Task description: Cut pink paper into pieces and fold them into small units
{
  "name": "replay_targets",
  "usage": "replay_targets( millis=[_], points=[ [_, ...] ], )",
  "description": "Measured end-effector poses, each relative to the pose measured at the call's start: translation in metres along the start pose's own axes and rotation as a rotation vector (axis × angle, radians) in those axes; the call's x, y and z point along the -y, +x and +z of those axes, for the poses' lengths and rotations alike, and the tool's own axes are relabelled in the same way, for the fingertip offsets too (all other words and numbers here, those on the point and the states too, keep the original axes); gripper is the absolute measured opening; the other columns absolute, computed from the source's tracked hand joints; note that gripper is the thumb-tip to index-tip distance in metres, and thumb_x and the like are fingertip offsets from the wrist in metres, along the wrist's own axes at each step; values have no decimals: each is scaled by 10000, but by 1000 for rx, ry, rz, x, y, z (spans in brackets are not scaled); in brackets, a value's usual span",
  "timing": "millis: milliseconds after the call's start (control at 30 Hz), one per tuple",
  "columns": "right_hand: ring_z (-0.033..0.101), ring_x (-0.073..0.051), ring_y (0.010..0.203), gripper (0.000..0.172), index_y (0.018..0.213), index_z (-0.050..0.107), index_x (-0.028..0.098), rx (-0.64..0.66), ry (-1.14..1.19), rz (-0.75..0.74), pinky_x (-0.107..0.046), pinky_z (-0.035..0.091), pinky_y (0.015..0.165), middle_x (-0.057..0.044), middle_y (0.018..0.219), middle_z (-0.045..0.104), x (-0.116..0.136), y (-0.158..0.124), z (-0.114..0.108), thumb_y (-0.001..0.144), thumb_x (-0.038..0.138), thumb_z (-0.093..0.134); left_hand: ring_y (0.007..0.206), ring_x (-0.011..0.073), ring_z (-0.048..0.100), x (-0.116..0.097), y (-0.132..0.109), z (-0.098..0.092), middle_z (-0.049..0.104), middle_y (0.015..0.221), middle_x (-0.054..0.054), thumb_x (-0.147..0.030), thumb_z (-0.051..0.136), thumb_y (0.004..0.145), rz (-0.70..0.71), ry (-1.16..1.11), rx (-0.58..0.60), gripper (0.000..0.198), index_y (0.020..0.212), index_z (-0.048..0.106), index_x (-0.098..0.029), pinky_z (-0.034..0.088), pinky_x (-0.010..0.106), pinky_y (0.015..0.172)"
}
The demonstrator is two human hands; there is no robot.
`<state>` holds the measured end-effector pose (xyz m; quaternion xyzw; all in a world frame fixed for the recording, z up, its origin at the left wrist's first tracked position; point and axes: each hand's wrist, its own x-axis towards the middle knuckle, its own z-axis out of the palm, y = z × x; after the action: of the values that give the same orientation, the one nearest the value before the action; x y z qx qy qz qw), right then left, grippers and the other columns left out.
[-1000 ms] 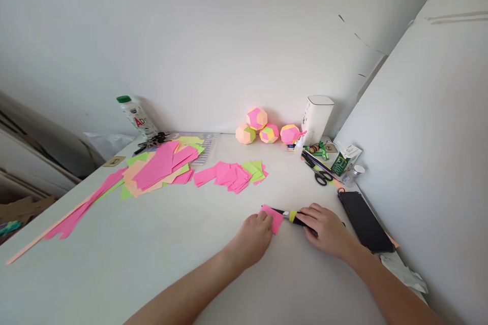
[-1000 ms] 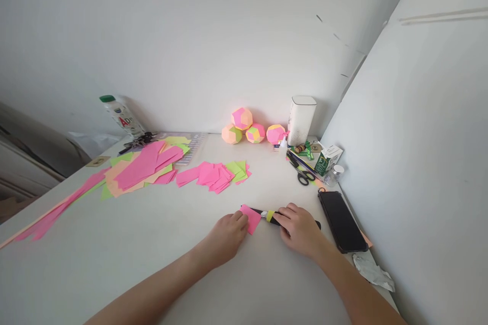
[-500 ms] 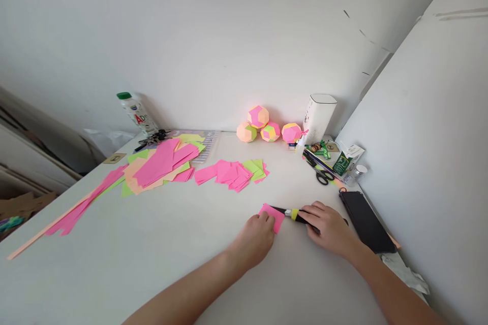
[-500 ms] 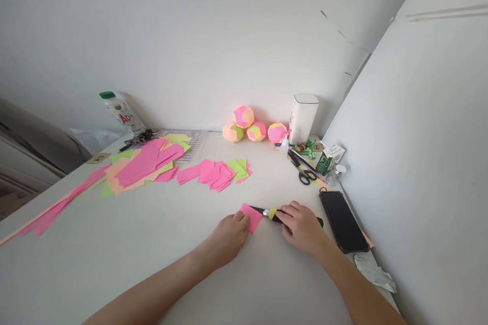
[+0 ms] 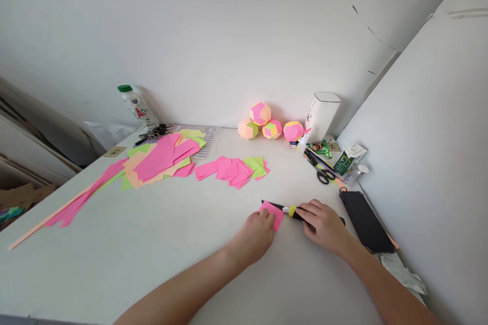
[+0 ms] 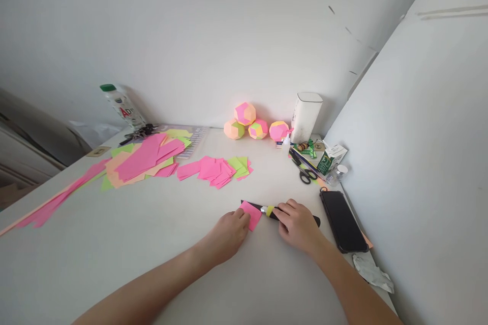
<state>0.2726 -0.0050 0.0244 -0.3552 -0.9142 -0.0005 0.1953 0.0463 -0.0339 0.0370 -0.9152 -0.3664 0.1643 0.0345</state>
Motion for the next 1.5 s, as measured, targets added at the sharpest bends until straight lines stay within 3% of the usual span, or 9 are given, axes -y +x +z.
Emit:
replay_targets(
  millis=[500, 733, 867, 1000, 1067, 1233, 1333, 1500],
  points=[
    [569, -227, 838, 359, 1055, 677, 141, -19, -9, -10, -353, 519, 684, -107, 973, 689, 2, 1, 3, 778, 46, 470, 813, 230, 484, -1, -1, -6, 503, 825, 98, -99, 535, 784, -14, -21, 43, 120, 812, 641, -147, 378, 295, 553],
    [570, -238, 823, 362, 1051, 678, 110, -16, -12, 13, -359, 520, 649, -123, 958, 689, 0, 2, 8, 767, 43, 465, 793, 238, 487, -1, 0, 0, 501, 791, 94, -97, 523, 781, -16, -33, 2, 117, 773, 629, -144, 386, 312, 548],
    [575, -231, 863, 389, 1073, 673, 140, 20, 30, 25, -368, 528, 729, -107, 990, 688, -3, -3, -2, 755, 34, 474, 764, 234, 496, 3, 2, 11, 518, 763, 90, -107, 502, 775, -9, -116, -112, 114, 745, 607, -141, 391, 314, 544],
    [582, -226, 870, 410, 1067, 676, 155, 33, 73, 42, -366, 530, 749, -94, 979, 693, -5, -7, -14, 744, 19, 465, 696, 197, 487, 14, 6, 27, 539, 773, 72, -211, 481, 822, -76, -282, -380, 135, 754, 580, -151, 414, 314, 573],
    [584, -225, 867, 431, 1078, 673, 157, 49, 109, 40, -363, 531, 747, -90, 975, 693, -5, -8, -18, 726, 18, 467, 749, 198, 500, 20, 9, 34, 564, 892, 82, -276, 544, 792, -79, -399, -506, 138, 846, 593, -158, 448, 335, 654],
    [587, -231, 874, 428, 1076, 672, 172, 76, 148, 42, -379, 531, 761, -90, 977, 689, -2, -10, -25, 736, 30, 454, 917, 259, 503, 29, 15, 42, 557, 1064, 100, -468, 690, 670, -19, -583, -618, 534, 1108, 549, -197, 445, 420, 812],
    [591, -232, 883, 440, 1098, 661, 174, 72, 156, 34, -376, 537, 758, -90, 992, 685, 0, -11, -28, 741, 33, 444, 946, 279, 499, 29, 15, 41, 567, 1069, 108, -384, 656, 675, 7, -607, -661, 545, 1166, 517, -194, 429, 441, 826],
    [602, -240, 909, 421, 1094, 665, 169, 45, 121, 32, -383, 544, 773, -100, 1012, 687, -2, -12, -29, 769, 44, 430, 911, 244, 521, 29, 13, 40, 593, 994, 98, -163, 469, 743, -25, -635, -771, 361, 1095, 547, -179, 439, 403, 798]
  ],
)
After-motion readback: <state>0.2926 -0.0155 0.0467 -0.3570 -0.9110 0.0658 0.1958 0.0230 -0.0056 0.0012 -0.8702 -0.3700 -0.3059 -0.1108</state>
